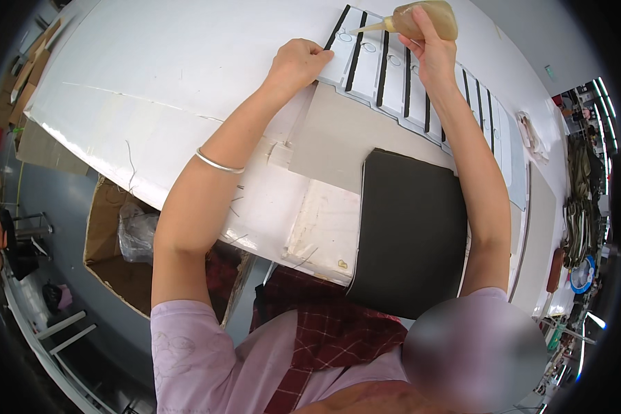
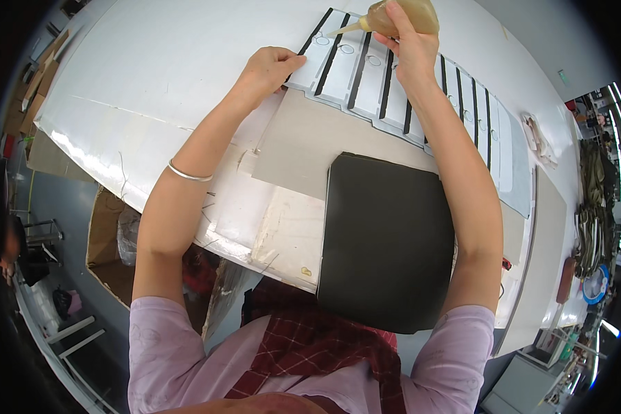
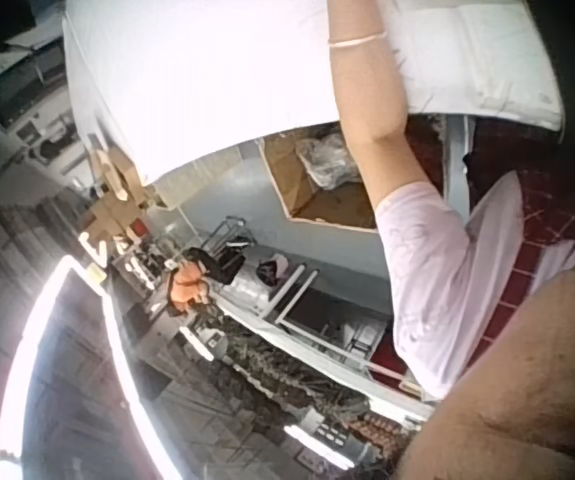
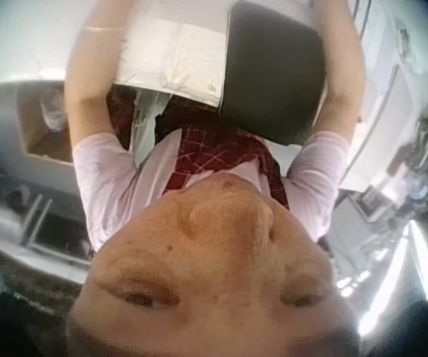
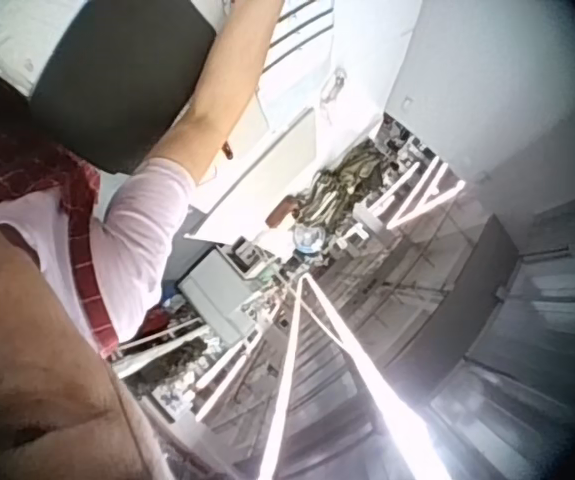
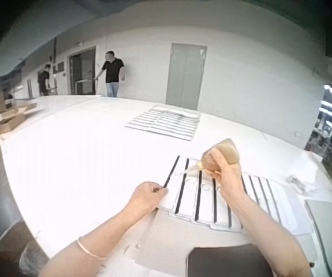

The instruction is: The recorder is applying glue to leather strips and trimming edges of leather patterns using snips.

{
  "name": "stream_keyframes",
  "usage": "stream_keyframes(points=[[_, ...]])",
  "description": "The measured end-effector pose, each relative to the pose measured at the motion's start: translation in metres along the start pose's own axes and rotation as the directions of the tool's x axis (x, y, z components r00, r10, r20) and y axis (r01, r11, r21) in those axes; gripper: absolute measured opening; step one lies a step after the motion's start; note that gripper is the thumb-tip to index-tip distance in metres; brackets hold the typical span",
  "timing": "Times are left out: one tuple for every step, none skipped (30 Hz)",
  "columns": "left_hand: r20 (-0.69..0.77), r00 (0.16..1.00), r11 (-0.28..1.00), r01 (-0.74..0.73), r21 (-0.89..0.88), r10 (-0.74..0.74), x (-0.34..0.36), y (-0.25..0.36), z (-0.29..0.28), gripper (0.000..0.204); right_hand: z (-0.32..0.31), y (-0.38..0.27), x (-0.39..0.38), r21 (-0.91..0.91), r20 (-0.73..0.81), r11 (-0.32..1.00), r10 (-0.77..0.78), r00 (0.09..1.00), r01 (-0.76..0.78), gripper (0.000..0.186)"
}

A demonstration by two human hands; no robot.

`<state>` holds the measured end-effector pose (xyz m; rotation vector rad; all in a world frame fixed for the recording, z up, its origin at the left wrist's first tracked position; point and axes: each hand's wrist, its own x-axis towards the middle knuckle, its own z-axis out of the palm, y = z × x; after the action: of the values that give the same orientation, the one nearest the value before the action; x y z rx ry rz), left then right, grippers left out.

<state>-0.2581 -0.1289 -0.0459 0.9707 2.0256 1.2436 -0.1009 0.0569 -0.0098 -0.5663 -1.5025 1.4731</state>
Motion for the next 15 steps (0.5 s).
stream_keyframes(points=[[-0.001,1.0,1.0,0.003,0.001,-0.003,0.001,-0.003,0.001,0.038,0.012,-0.004,-0.007,-0.005,-0.073,1.0,0.015,0.997,-0.015,0.042],[-0.01,1.0,1.0,-0.007,-0.019,0.007,0.002,-0.006,0.002,0.037,0.019,-0.005,-0.012,-0.009,-0.146,0.999,0.029,0.989,-0.031,0.037],[-0.019,1.0,0.999,-0.016,-0.039,0.015,0.004,-0.009,0.003,0.035,0.021,-0.004,-0.012,-0.008,-0.144,0.999,0.031,0.989,-0.033,0.037],[-0.019,1.0,0.999,-0.017,-0.039,0.016,0.006,-0.009,0.004,0.035,0.021,-0.005,-0.012,-0.012,-0.113,0.999,0.047,0.993,-0.048,0.038],[-0.02,1.0,1.0,-0.01,0.015,0.011,0.008,-0.01,0.005,0.034,0.021,-0.005,-0.013,-0.017,-0.081,0.998,0.062,0.995,-0.064,0.038],[-0.02,1.0,0.998,-0.004,0.068,0.005,0.009,-0.01,0.006,0.033,0.022,-0.005,-0.013,-0.017,-0.082,0.998,0.062,0.995,-0.064,0.038],[-0.02,1.0,0.998,-0.003,0.068,0.005,0.01,-0.011,0.006,0.033,0.025,-0.006,-0.015,-0.041,-0.097,0.996,0.072,0.993,-0.077,0.039],[-0.015,1.0,0.998,-0.002,0.066,0.003,0.01,-0.011,0.007,0.033,0.028,-0.008,-0.017,-0.065,-0.114,0.994,0.082,0.99,-0.09,0.04],[-0.01,1.0,0.998,-0.001,0.064,0.002,0.011,-0.012,0.008,0.034,0.03,-0.009,-0.018,-0.066,-0.114,0.994,0.083,0.99,-0.091,0.04],[-0.011,1.0,0.998,0.0,0.064,0.001,0.012,-0.015,0.008,0.034,0.035,-0.014,-0.021,-0.045,-0.121,0.993,0.102,0.987,-0.108,0.04],[-0.015,1.0,0.999,-0.018,0.042,0.018,0.013,-0.018,0.008,0.033,0.038,-0.016,-0.022,-0.024,-0.127,0.992,0.122,0.984,-0.126,0.041],[-0.02,0.999,0.999,-0.035,0.021,0.035,0.014,-0.021,0.008,0.033,0.036,-0.015,-0.022,-0.024,-0.125,0.992,0.123,0.984,-0.127,0.041],[-0.019,0.999,0.999,-0.036,0.02,0.036,0.014,-0.02,0.009,0.033,0.032,-0.015,-0.02,-0.026,-0.113,0.993,0.109,0.988,-0.113,0.041],[-0.023,0.999,0.999,-0.036,0.001,0.036,0.014,-0.02,0.01,0.032,0.028,-0.015,-0.019,-0.028,-0.101,0.995,0.095,0.99,-0.099,0.042],[-0.026,0.999,0.999,-0.036,-0.018,0.036,0.014,-0.02,0.011,0.032,0.026,-0.013,-0.017,-0.028,-0.101,0.995,0.095,0.99,-0.098,0.042]])
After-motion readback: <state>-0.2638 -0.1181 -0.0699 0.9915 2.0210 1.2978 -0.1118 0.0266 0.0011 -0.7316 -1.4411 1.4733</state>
